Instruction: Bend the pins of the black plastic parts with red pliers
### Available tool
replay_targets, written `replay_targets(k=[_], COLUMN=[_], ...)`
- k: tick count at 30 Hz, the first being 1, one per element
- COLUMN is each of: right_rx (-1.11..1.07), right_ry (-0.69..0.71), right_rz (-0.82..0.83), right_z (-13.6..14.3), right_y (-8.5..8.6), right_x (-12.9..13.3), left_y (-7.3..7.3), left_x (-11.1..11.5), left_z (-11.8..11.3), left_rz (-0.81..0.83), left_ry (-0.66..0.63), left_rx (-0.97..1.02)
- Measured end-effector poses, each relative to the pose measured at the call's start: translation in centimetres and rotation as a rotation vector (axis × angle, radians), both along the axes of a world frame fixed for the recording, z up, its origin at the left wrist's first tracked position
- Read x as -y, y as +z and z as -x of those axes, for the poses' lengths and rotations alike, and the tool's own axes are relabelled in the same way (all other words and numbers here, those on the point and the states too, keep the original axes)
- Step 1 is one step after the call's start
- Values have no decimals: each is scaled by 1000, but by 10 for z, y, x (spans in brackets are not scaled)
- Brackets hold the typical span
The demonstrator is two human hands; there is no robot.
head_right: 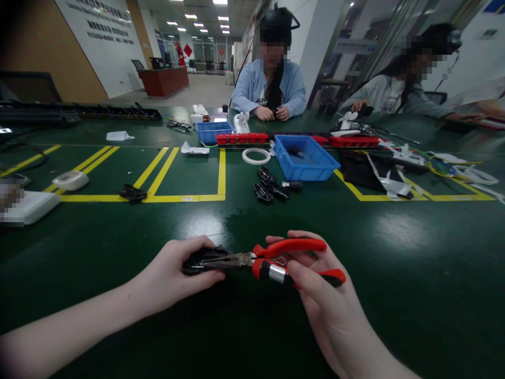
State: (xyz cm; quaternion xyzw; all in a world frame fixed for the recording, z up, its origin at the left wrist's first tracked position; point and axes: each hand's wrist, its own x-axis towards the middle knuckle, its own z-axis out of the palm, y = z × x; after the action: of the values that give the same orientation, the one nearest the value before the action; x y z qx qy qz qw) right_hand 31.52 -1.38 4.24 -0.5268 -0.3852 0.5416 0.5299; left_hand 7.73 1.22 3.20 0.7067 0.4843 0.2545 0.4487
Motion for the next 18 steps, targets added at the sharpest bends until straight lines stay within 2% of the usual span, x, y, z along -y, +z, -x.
replay_targets(k=[9,18], right_rx=[41,22], right_ry=[44,33], right_rz=[-107,-90], right_z=[0,0], right_y=[2,4], right_x=[-1,1], left_y=[-3,1], left_x=[-1,-1], left_z=[3,3], left_rz=[-104,-78], left_ry=[-13,-23], left_rx=[-189,-129])
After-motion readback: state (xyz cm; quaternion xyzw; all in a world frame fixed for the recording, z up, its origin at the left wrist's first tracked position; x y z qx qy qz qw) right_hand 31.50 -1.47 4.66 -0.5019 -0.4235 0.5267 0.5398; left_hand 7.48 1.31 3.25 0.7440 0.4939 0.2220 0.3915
